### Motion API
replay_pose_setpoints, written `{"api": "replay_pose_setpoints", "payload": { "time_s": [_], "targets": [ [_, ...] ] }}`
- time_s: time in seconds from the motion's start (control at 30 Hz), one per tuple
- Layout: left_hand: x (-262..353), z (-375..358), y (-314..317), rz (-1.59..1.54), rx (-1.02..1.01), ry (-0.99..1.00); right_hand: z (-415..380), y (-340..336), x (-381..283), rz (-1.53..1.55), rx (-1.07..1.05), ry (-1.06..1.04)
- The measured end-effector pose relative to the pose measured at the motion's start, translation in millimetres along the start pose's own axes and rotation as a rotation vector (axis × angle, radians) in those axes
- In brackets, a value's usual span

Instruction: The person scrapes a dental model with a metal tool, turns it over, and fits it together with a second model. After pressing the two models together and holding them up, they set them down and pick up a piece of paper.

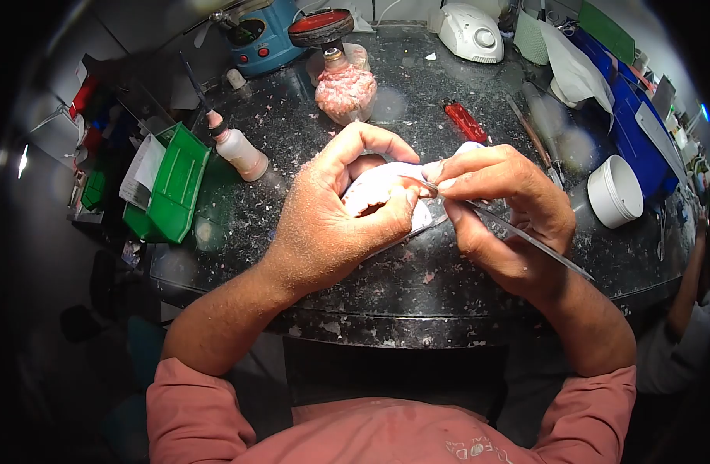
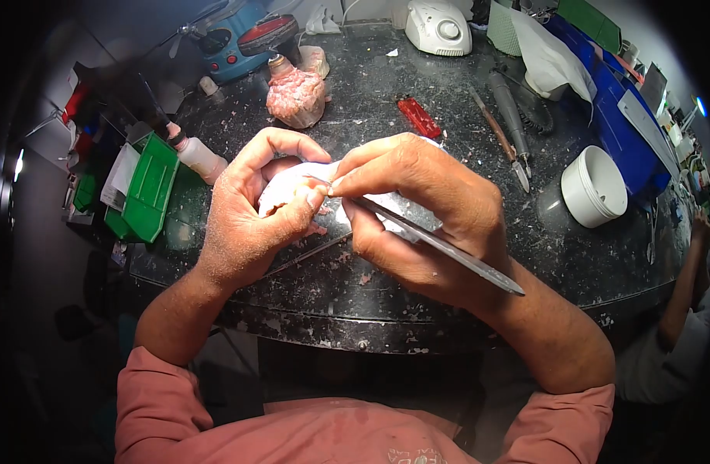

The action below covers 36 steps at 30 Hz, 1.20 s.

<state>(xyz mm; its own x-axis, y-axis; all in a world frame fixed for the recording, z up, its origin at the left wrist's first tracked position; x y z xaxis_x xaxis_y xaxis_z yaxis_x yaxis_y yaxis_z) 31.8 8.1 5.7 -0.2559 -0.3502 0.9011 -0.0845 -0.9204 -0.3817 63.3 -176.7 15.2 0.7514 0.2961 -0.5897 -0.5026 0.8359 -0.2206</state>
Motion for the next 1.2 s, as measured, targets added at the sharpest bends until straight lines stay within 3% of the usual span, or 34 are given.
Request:
{"api": "replay_pose_setpoints", "payload": {
  "time_s": [0.07, 0.13, 0.43, 0.5, 0.6, 0.67, 0.73, 0.8, 0.9, 1.0, 1.07, 1.13, 1.2],
  "targets": [
    [1, 0, 0, 0.030, -0.008, -0.004, 0, -1, -1, 0.023, 0.056, -0.025],
    [4, -1, 0, 0.141, -0.006, 0.015, -1, 1, -5, -0.010, -0.041, 0.034],
    [4, -1, 0, 0.093, -0.016, -0.024, -1, 0, -1, 0.023, -0.065, 0.075],
    [2, 0, 5, 0.050, 0.024, 0.001, 1, -3, 0, -0.061, -0.004, -0.001],
    [1, 0, 6, 0.022, 0.037, 0.042, 8, -4, -9, -0.329, -0.207, -0.098],
    [3, -1, 5, 0.039, 0.009, 0.056, 5, 8, -11, -0.470, -0.261, 0.018],
    [3, -1, 4, 0.001, -0.079, -0.077, 6, 0, -11, -0.561, -0.191, 0.037],
    [4, 0, 7, -0.041, -0.019, -0.055, 5, -15, -10, -0.646, -0.132, -0.024],
    [4, 0, 4, -0.038, -0.072, -0.098, 8, 0, -10, -0.469, -0.260, -0.014],
    [-3, 1, 3, -0.195, -0.095, -0.118, 7, -4, -5, -0.606, -0.180, 0.005],
    [-9, 5, 2, -0.373, -0.150, -0.265, 11, -21, -2, -0.523, -0.061, -0.015],
    [-13, 9, 2, -0.640, -0.161, -0.291, 7, -32, 10, -0.348, 0.017, 0.140],
    [-13, 13, 2, -0.795, -0.113, -0.369, 5, -31, 10, -0.035, 0.194, 0.554]
  ]
}}
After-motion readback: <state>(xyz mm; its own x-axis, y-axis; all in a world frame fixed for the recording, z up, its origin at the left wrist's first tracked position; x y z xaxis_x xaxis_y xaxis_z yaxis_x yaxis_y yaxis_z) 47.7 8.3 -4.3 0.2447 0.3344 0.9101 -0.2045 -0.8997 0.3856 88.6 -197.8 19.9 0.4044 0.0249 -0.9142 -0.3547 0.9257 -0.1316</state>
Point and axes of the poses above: each hand's wrist, its own z-axis towards the middle knuckle, its own y-axis out of the palm, x = y × z, the point moved 3 cm from there along z, towards the middle knuckle, and after that the axes turned 15 degrees about z, right-handed, at the moved point
